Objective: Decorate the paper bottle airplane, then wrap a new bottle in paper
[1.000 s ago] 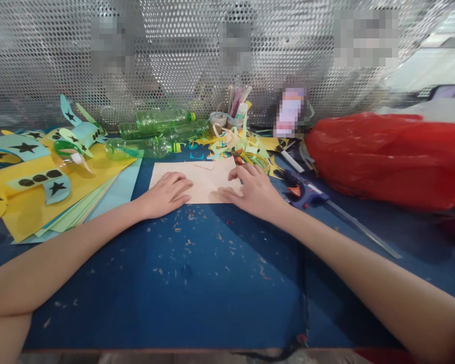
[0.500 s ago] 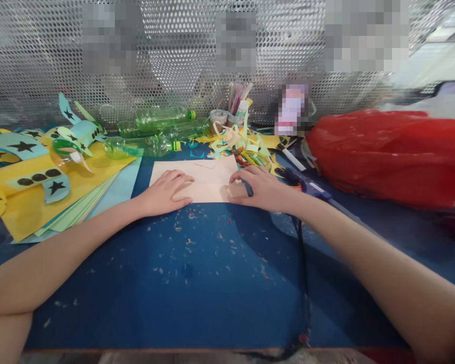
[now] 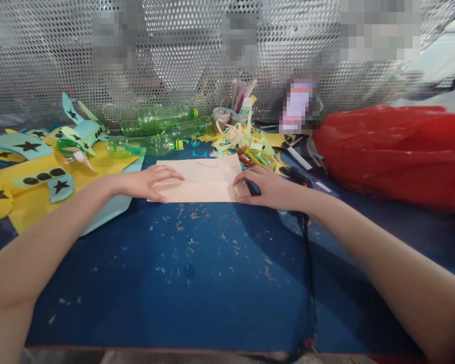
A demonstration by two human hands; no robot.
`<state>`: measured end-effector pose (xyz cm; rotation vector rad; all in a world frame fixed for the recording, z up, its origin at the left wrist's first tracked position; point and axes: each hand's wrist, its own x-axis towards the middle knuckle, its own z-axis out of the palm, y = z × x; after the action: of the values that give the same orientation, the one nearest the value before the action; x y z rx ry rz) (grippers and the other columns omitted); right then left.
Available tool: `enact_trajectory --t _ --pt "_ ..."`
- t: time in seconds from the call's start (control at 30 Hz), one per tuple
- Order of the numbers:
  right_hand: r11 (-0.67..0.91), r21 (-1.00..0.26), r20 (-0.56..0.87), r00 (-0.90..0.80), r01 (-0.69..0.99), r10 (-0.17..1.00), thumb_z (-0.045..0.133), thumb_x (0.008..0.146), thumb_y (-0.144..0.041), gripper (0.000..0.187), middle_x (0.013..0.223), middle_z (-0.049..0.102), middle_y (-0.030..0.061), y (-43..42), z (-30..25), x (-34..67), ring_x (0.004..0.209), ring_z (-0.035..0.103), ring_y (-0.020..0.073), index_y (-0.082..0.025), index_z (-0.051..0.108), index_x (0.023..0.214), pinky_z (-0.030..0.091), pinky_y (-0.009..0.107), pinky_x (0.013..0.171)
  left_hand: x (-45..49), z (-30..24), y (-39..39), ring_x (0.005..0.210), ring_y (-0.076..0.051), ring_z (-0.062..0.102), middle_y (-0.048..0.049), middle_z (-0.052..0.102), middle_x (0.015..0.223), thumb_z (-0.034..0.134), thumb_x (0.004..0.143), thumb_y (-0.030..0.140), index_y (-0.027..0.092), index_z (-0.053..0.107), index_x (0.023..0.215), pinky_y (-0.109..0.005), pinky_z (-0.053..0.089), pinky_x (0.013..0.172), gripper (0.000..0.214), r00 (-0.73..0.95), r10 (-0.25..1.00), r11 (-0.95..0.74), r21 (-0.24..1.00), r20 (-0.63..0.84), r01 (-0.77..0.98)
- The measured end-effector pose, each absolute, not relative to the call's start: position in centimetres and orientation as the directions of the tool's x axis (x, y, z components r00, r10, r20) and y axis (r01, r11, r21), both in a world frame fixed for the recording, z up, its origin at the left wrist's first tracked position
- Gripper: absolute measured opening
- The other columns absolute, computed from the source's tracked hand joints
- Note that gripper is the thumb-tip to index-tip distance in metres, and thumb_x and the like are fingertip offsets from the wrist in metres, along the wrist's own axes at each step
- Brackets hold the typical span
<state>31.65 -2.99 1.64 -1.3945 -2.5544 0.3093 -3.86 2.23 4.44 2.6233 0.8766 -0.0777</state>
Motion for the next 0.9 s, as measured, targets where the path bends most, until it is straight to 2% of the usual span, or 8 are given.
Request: enact_trajectory --t 0.23,0.4,0.47,0.57,0.73,0.9 --pt "0.524 -0.306 0.080 -0.528 0.794 0.846 0.062 0.079 -0.053 0.041 0.111 0.060 0.0109 -2.8 1.4 31.9 0.112 0.052 0.0307 -0.023 0.060 0.107 0.039 0.051 0.101 -5.7 5.6 2.8 0.142 -0.028 0.031 -0.0025 0.038 0.153 0.065 0.079 0.044 0.038 0.039 0.143 -0.044 0.033 0.110 0.069 0.806 0.523 -0.710 0.381 -0.279 0.592" --pt "0.548 -0.311 0.086 -0.551 0.777 0.830 0.061 0.080 -0.050 0.036 0.108 0.061 0.0100 -2.9 1.7 31.9 0.111 0.053 0.0300 -0.023 0.060 0.103 0.041 0.049 0.100 -6.3 5.8 3.4 0.140 -0.027 0.037 -0.0033 0.040 0.152 0.067 0.077 0.042 0.036 0.039 0.143 -0.041 0.037 0.108 0.072 0.826 0.485 -0.703 0.434 -0.289 0.564" --pt "0.558 -0.297 0.094 -0.558 0.775 0.825 0.060 0.081 -0.050 0.036 0.107 0.061 0.0101 -2.9 1.6 31.8 0.109 0.054 0.0297 -0.023 0.059 0.104 0.041 0.048 0.098 -5.8 5.8 3.7 0.134 -0.025 0.045 -0.0050 0.047 0.147 0.061 0.082 0.043 0.032 0.044 0.141 -0.038 0.040 0.106 0.062 0.797 0.551 -0.648 0.474 -0.249 0.596" --pt "0.547 -0.267 0.122 -0.535 0.793 0.836 0.052 0.087 -0.048 0.033 0.106 0.060 0.0109 -3.3 1.2 31.2 0.106 0.055 0.0285 -0.022 0.058 0.105 0.043 0.047 0.096 -3.3 5.8 4.2 0.120 -0.022 0.058 -0.0083 0.060 0.133 0.050 0.089 0.042 0.022 0.052 0.133 -0.035 0.046 0.099 0.048 0.681 0.723 -0.539 0.521 -0.117 0.662" --pt "0.449 -0.124 0.237 -0.413 0.885 0.879 0.040 0.094 -0.048 0.035 0.108 0.059 0.0135 -4.5 0.4 29.3 0.101 0.055 0.0291 -0.019 0.057 0.104 0.044 0.047 0.090 4.1 4.8 5.0 0.102 -0.022 0.065 -0.0092 0.069 0.115 0.055 0.087 0.033 0.017 0.066 0.112 -0.033 0.049 0.089 0.032 0.620 0.782 -0.600 0.357 0.070 0.716" --pt "0.405 -0.091 0.292 -0.365 0.910 0.884 0.040 0.096 -0.043 0.031 0.104 0.060 0.0128 -4.8 0.4 28.6 0.096 0.055 0.0271 -0.019 0.057 0.101 0.044 0.043 0.088 10.0 2.8 6.2 0.086 -0.028 0.064 -0.0145 0.069 0.091 0.060 0.082 0.041 0.013 0.069 0.089 -0.039 0.049 0.078 0.030 0.547 0.820 -0.571 0.285 0.167 0.770"
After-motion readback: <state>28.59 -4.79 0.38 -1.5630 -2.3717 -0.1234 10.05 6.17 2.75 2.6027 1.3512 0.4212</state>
